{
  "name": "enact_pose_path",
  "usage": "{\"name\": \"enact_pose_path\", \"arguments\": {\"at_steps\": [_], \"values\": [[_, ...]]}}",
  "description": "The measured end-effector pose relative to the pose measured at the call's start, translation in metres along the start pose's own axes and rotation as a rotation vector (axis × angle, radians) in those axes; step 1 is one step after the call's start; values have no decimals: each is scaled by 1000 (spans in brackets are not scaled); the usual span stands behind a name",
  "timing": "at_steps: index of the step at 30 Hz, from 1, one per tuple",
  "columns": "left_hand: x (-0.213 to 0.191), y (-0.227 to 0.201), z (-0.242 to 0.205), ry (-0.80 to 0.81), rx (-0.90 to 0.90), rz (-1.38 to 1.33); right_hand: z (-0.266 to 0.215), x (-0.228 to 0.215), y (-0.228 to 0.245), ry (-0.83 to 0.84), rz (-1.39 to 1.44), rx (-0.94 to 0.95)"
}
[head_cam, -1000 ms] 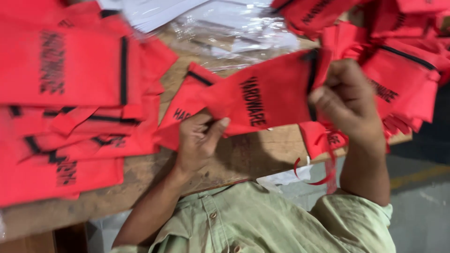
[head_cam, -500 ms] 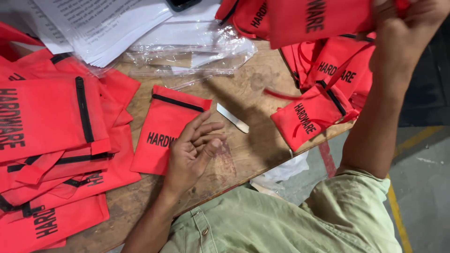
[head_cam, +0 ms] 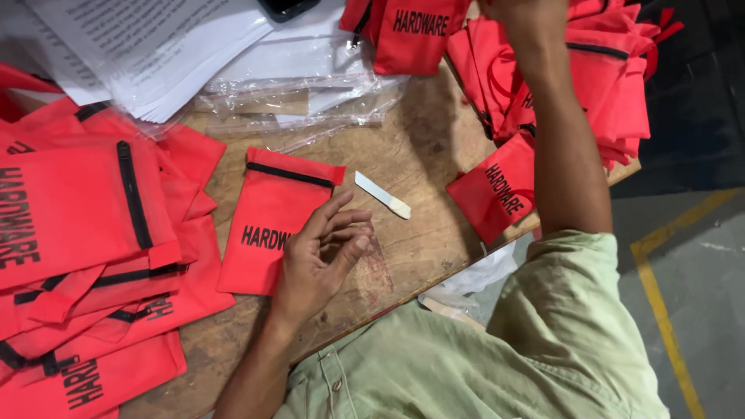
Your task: The person folds and flattens red drawstring pouches one at a time on a wooden worktable and stacks them into a pile. They open a pouch zipper pocket, insert a folded pouch, and handle small black zipper pulls before reaching for more pouches.
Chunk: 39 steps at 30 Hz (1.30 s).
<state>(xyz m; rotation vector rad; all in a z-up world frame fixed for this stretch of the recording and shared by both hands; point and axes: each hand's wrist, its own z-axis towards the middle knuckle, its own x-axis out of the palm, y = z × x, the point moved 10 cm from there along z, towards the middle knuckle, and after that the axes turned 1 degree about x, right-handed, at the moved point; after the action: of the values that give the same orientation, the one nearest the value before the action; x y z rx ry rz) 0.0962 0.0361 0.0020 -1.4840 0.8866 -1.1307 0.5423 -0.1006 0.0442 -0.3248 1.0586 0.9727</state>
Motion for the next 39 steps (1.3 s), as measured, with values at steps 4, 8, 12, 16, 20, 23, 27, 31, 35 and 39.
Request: {"name": "enact_pose_path", "arguments": {"at_steps": [4,8,12,16,20,23,27,31,35,39], "values": [[0,-4,1,-4,-9,25,-32,-44,25,145,34,168],[12,3,-3,42,-14,32,-68,-14,24,192,-114,92],[13,5,0,54,-14,107,-71,20,4,197,-309,133],[8,8,0,37,2,183,-60,25,-16,166,-345,202],[14,5,3,60,-15,199,-45,16,-14,158,-270,241],[16,6,1,75,-86,227,-43,24,-12,133,-208,260],[14,7,-1,71,-64,219,-33,27,3,14,-297,180],[13,2,1,60,-50,218,-30,8,42,-58,-342,110],[13,0,2,59,-82,240,-46,-53,135,-164,-295,13],[14,-1,1,59,-70,245,-73,-93,191,-322,-132,-122]]}}
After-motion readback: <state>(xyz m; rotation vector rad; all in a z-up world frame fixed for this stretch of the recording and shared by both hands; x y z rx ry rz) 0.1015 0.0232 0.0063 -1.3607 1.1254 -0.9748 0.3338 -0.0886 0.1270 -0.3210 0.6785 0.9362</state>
